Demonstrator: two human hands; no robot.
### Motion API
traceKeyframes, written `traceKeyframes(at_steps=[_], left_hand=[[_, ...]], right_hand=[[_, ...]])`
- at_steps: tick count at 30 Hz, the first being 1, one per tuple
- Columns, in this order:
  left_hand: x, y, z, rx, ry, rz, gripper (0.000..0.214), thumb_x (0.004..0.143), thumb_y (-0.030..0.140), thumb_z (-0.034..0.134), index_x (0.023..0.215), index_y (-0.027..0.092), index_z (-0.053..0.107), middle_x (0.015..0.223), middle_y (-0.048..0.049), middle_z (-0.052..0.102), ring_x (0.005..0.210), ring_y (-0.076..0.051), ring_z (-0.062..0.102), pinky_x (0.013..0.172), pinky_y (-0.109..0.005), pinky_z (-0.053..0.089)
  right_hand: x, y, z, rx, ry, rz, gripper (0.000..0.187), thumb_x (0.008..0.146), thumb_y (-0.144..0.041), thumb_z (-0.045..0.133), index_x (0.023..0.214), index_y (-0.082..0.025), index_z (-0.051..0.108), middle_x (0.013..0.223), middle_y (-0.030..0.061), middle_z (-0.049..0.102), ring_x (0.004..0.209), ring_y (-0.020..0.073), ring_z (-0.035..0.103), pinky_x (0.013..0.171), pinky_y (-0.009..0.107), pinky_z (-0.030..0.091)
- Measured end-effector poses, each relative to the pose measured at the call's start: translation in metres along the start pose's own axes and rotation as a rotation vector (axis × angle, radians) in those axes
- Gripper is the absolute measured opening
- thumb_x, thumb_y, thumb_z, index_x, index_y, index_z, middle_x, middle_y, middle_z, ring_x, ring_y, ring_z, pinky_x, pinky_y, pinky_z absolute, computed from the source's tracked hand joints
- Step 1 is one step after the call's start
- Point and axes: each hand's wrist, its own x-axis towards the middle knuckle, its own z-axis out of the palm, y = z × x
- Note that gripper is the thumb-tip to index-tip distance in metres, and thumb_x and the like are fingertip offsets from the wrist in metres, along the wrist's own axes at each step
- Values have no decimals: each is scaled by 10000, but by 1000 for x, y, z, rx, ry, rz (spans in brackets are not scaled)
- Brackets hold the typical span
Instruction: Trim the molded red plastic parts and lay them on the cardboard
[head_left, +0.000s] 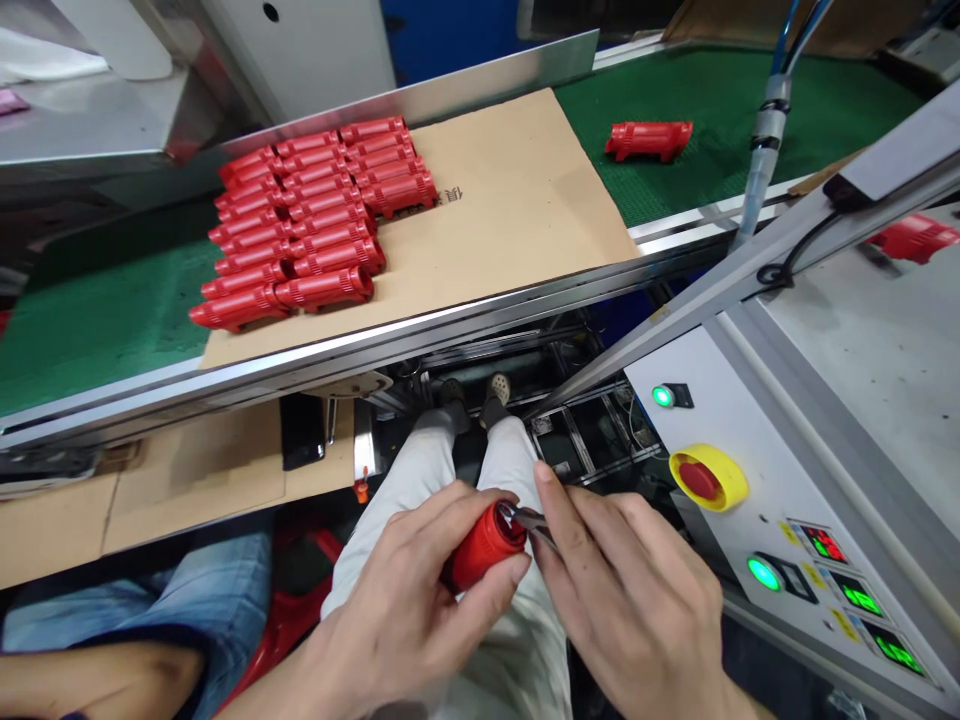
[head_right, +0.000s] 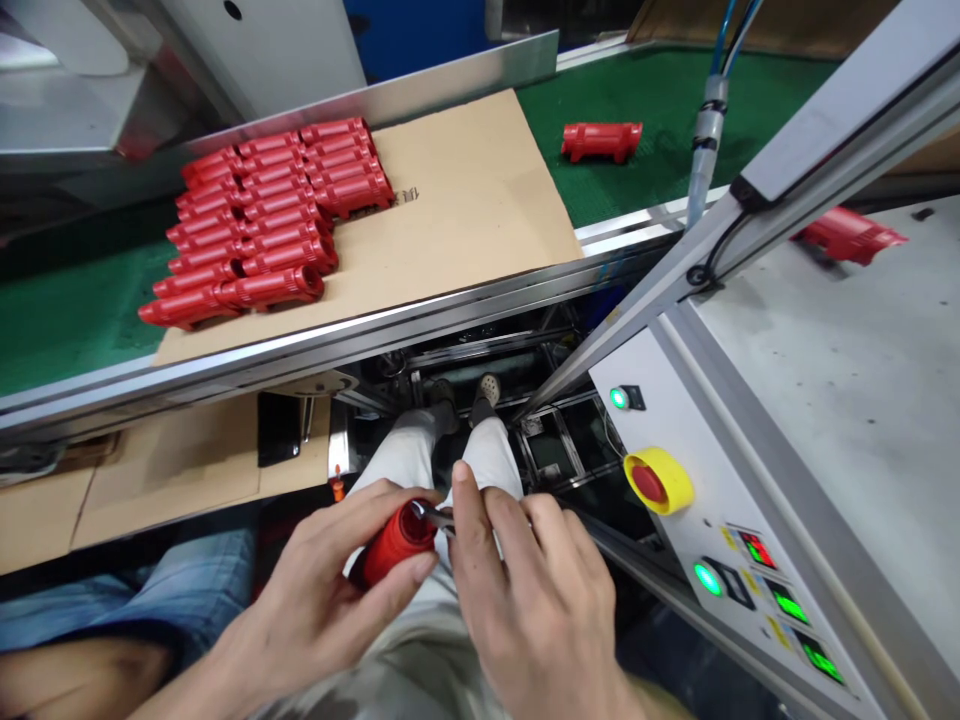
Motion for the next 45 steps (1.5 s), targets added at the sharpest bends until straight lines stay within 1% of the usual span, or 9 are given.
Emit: traceKeyframes(at_steps=[3, 7, 13, 16, 20, 26, 32, 38, 45], left_hand=[[-1, -1, 1, -1, 23, 35, 337, 1016, 250, 723, 1330, 273, 604, 964, -22, 693, 772, -161, 642, 676, -300, 510], [-1, -2, 2, -4, 21, 36, 330, 1005, 248, 740, 1312, 263, 620, 956, -27, 694, 765, -160, 643, 667, -291, 513], [-1, -3, 2, 7, 34, 23, 336, 1007, 245, 746, 1316, 273, 618, 930, -13, 685, 743, -154, 628, 658, -283, 498], [-1, -3, 2, -15, 18, 2, 342, 1005, 248, 751, 1318, 279, 618, 958, -20, 693, 773, -159, 646, 674, -284, 502], [-2, -2, 3, -13, 11, -6, 347, 1004, 259, 756, 1320, 288, 617, 950, -10, 688, 767, -151, 642, 667, -275, 496], [-1, 2, 0, 6, 0, -5, 294, 1015, 278, 739, 1287, 275, 628, 900, 8, 662, 729, -137, 618, 652, -268, 485], [2, 4, 1, 9, 16, -14, 187, 1010, 277, 742, 1173, 262, 650, 855, 20, 631, 694, -128, 574, 632, -258, 470], [3, 4, 1, -25, -13, -42, 117, 1014, 300, 733, 1095, 239, 674, 822, 15, 618, 686, -134, 560, 626, -271, 455], [1, 2, 1, -25, -1, -40, 140, 1017, 291, 737, 1130, 238, 674, 812, 20, 619, 684, -136, 559, 630, -271, 458]], right_hand=[[-3, -1, -2, -26, 7, -1, 533, 1007, -144, 746, 1517, -24, 648, 1109, 116, 810, 869, 235, 615, 800, 417, 484], [-7, -1, -2, -51, -22, 1, 585, 983, -103, 726, 1553, -29, 617, 1121, 105, 807, 858, 226, 599, 795, 411, 471], [-6, 0, 0, -52, -22, -9, 574, 988, -91, 699, 1553, -25, 615, 1109, 105, 809, 841, 222, 601, 801, 411, 474], [-4, 1, 0, -29, -21, -6, 560, 992, -123, 731, 1532, -14, 630, 1098, 114, 816, 844, 229, 612, 805, 420, 486], [-3, 2, -1, -29, -6, 0, 532, 997, -186, 773, 1497, -38, 668, 1111, 104, 824, 838, 229, 614, 792, 429, 498], [-6, 4, -1, -54, -19, -37, 566, 984, -122, 729, 1535, -34, 637, 1131, 106, 817, 839, 237, 589, 770, 437, 473], [-6, 3, -2, -65, -10, -43, 528, 1005, -113, 693, 1523, -20, 647, 1092, 117, 813, 830, 244, 575, 762, 437, 450], [-2, 5, -3, -89, 10, -65, 480, 1015, -113, 680, 1487, -27, 680, 1116, 127, 824, 863, 265, 588, 760, 450, 432], [0, 8, -3, -99, -24, -76, 452, 1064, -109, 597, 1508, -60, 666, 1116, 97, 827, 856, 251, 579, 772, 435, 447]])
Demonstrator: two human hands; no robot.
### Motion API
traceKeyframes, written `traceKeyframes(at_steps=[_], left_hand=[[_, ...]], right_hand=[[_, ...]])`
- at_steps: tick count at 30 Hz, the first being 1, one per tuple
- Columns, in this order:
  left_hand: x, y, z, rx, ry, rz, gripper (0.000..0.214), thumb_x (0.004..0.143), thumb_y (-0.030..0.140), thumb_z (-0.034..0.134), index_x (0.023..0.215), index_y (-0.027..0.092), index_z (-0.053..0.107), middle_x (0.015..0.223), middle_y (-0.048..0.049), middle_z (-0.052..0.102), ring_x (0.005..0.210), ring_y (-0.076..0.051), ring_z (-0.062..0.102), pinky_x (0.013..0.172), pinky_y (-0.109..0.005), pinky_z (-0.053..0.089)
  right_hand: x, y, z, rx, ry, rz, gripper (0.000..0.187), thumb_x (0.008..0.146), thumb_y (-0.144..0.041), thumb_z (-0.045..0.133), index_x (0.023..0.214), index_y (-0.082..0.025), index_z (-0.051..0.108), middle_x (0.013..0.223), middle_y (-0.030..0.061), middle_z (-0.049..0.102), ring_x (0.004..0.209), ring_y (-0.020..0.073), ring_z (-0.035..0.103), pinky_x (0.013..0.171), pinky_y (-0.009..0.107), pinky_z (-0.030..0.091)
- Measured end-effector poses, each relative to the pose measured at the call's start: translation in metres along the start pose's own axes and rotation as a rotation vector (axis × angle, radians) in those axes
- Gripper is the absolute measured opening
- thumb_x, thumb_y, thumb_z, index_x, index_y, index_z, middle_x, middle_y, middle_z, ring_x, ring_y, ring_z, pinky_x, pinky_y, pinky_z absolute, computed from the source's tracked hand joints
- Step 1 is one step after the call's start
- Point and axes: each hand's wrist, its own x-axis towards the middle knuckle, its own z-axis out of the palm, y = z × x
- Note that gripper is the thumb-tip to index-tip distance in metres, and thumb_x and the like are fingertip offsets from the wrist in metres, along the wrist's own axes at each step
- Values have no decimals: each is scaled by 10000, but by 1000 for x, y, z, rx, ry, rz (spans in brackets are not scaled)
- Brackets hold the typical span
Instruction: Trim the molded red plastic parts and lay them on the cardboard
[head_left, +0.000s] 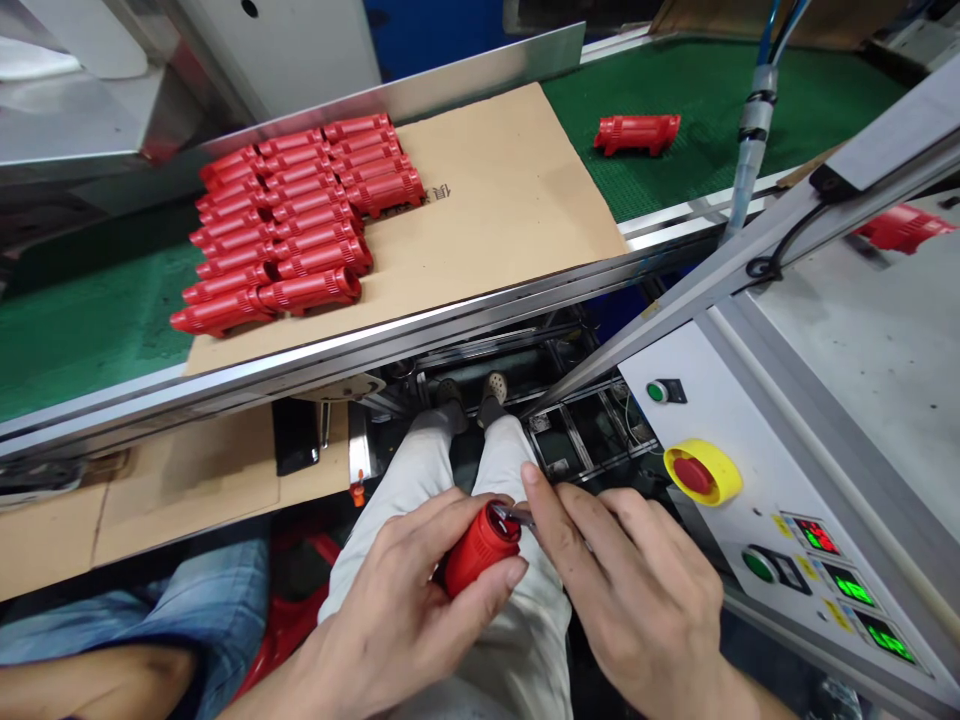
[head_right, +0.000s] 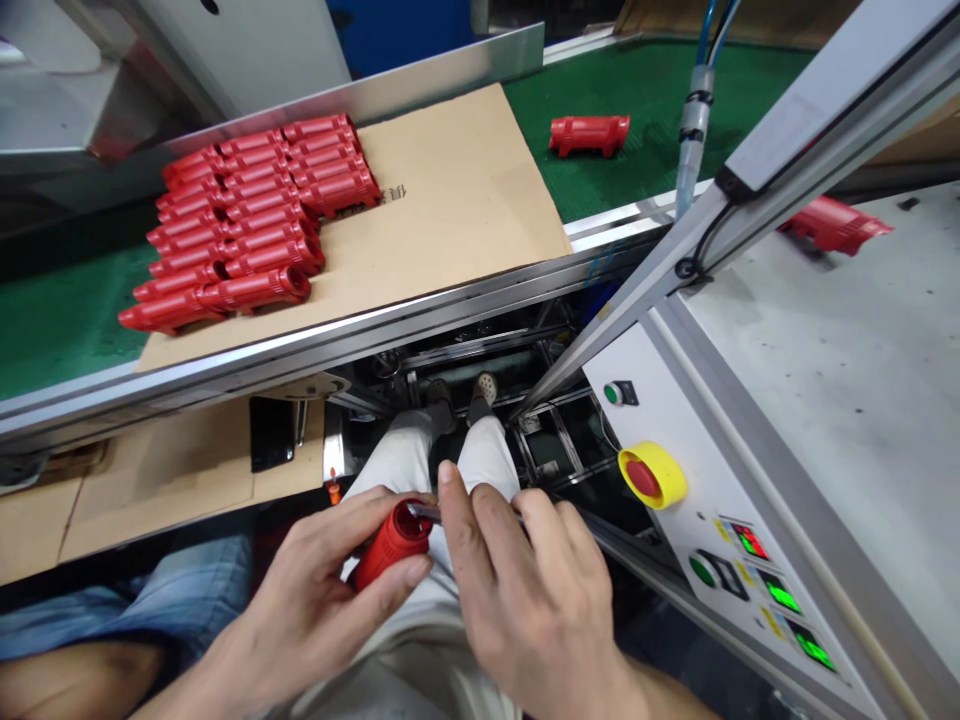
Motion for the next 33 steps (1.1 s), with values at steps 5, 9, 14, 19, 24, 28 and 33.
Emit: traceKeyframes(at_steps=[5, 9, 14, 19, 24, 28, 33], left_hand=[[-1, -3, -2, -19, -30, -26, 166, 1027, 304, 732, 1171, 244, 677, 846, 8, 640, 711, -143, 577, 645, -281, 462], [-1, -5, -4, -15, -59, -29, 221, 1043, 323, 717, 1250, 264, 669, 879, 4, 650, 736, -151, 596, 661, -289, 460], [-2, -8, -3, -7, -86, -42, 248, 1040, 329, 730, 1270, 275, 656, 885, 11, 627, 737, -148, 582, 662, -277, 466], [-1, -11, -2, 8, -67, -16, 340, 1036, 335, 742, 1354, 302, 625, 909, 18, 622, 748, -142, 596, 676, -257, 487], [-1, -10, -5, 9, -94, -39, 404, 1040, 361, 740, 1420, 343, 605, 997, 3, 684, 806, -153, 651, 706, -262, 503], [-5, -11, -7, -16, -113, -80, 440, 1036, 364, 747, 1451, 367, 598, 1052, -6, 707, 862, -163, 685, 748, -273, 519], [-11, -19, -1, -139, -110, -118, 487, 1005, 354, 789, 1464, 390, 632, 1060, -23, 724, 897, -184, 691, 792, -302, 541]], right_hand=[[-4, 4, 11, 157, -43, 30, 539, 1034, -86, 692, 1565, -67, 599, 1114, 93, 809, 819, 210, 584, 750, 390, 505], [-4, 5, 18, 315, -25, 78, 513, 1039, -101, 716, 1541, -77, 610, 1070, 99, 792, 810, 195, 606, 718, 357, 554], [-1, 6, 23, 422, 21, 130, 402, 1060, -109, 686, 1461, -95, 664, 995, 83, 785, 779, 176, 641, 704, 323, 597], [-2, 9, 29, 531, -22, 174, 382, 1081, -150, 670, 1462, -134, 668, 1013, 72, 786, 819, 174, 686, 747, 318, 623], [-6, 13, 35, 685, 40, 279, 438, 1053, -138, 721, 1484, -197, 672, 994, 46, 766, 846, 157, 689, 785, 307, 610], [-8, 21, 29, 896, -58, 462, 423, 1046, -226, 750, 1464, -288, 716, 1000, 26, 750, 858, 144, 705, 761, 275, 593], [-15, 36, 50, 1706, -322, 864, 438, 863, -453, 935, 1234, -237, 845, 948, 47, 778, 843, 177, 705, 780, 318, 602]])
